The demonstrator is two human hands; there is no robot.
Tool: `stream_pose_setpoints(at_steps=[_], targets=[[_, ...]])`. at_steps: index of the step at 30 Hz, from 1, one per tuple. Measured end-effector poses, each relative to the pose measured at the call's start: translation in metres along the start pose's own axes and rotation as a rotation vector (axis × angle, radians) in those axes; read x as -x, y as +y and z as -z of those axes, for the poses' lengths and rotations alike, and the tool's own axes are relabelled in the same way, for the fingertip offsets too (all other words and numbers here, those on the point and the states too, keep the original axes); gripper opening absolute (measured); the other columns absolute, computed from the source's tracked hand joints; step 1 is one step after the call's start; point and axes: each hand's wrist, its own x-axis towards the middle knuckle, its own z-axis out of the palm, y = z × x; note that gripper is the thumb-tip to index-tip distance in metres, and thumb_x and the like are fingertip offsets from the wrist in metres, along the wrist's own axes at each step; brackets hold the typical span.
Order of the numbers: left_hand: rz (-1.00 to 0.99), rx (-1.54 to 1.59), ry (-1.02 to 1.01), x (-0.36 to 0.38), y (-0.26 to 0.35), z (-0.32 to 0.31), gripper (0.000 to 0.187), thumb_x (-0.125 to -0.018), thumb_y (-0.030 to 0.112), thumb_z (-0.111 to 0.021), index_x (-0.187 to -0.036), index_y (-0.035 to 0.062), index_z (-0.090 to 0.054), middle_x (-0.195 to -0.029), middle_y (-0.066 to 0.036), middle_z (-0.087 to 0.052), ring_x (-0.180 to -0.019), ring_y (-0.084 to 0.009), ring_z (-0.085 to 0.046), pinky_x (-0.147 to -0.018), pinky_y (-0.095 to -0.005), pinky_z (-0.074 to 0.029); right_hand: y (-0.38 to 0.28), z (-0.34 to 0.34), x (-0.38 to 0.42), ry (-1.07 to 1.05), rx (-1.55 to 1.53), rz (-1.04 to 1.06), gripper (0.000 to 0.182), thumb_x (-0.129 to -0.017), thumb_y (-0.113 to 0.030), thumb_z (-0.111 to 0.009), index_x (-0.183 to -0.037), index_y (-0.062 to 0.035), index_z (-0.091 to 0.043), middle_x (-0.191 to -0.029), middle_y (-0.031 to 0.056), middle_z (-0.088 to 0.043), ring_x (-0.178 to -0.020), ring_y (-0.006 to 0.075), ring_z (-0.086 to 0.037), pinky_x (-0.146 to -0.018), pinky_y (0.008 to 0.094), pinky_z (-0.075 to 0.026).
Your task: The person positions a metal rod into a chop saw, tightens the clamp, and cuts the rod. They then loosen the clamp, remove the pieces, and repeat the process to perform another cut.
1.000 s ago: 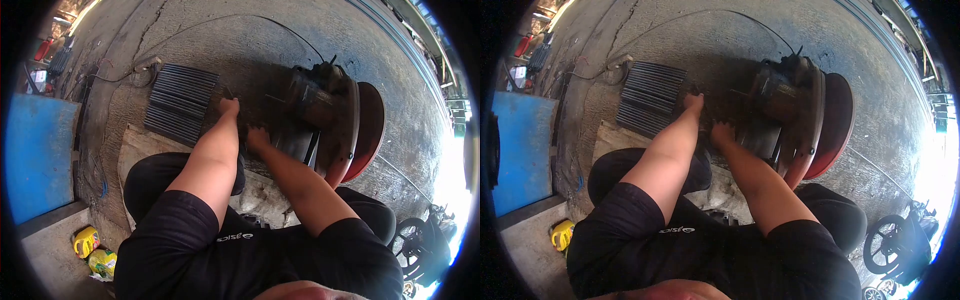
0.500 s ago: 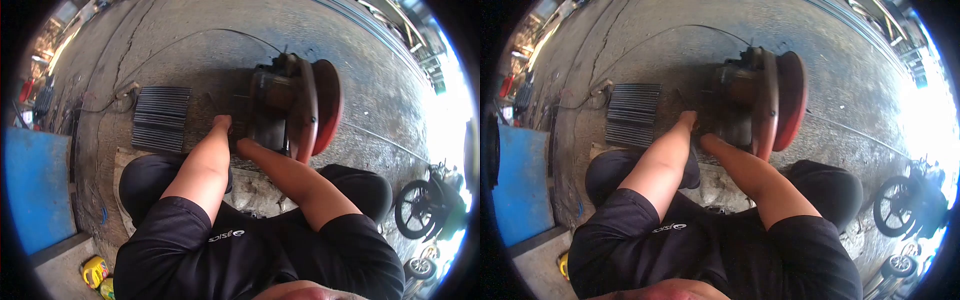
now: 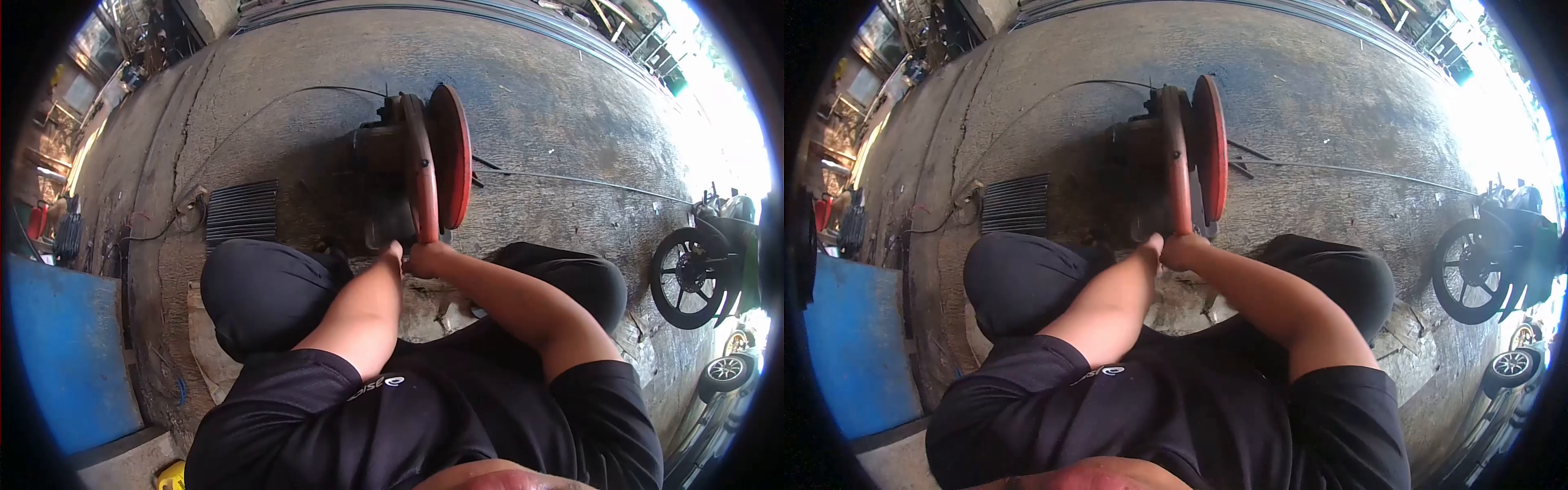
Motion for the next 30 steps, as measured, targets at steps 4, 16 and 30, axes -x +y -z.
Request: stream_pose_setpoints(at_steps=[4,16,30], targets=[[0.175,0.010,-0.034,0.016,-0.023,-0.017,0.033,-0.089,0.034,-0.041,-0.094,0.0028,-0.051,-0.081,-0.017,-0.057,-0.066,-0.0283,-0.058,-0.055,-0.0461,-0.049,-0.001,0.016,0.053,0.069,-0.008,-0.272,0.045,-0.085,-0.046,-0.052,-0.105,-0.0075,-0.066,-0.109,0.0111,-0.065,-0.097,0.0283,-0.065,-0.084,0.0407,-0.050],[0.256,-0.067,-0.424,-0.006,-0.022,-0.026,0.044,-0.092,0.037,-0.035,-0.100,0.0003,-0.057,-0.091,-0.019,-0.059,-0.080,-0.0334,-0.059,-0.075,-0.0489,-0.051,0.037,0.014,0.041,0.654,-0.320,-0.149,0.023,-0.086,-0.030,-0.051,-0.097,-0.0135,-0.062,-0.084,0.0185,-0.065,-0.080,0.0363,-0.064,-0.069,0.0474,-0.050],[0.413,0.186,-0.531,-0.015,-0.017,-0.034,0.035,-0.091,0.021,-0.032,-0.107,-0.0079,-0.043,-0.077,-0.013,-0.049,-0.060,-0.0202,-0.051,-0.049,-0.0276,-0.049,0.023,0.094,0.045,1.083,-0.502,-0.174,0.048,-0.089,-0.050,-0.048,-0.094,-0.0033,-0.054,-0.078,0.0250,-0.062,-0.078,0.0461,-0.060,-0.068,0.0517,-0.047]])
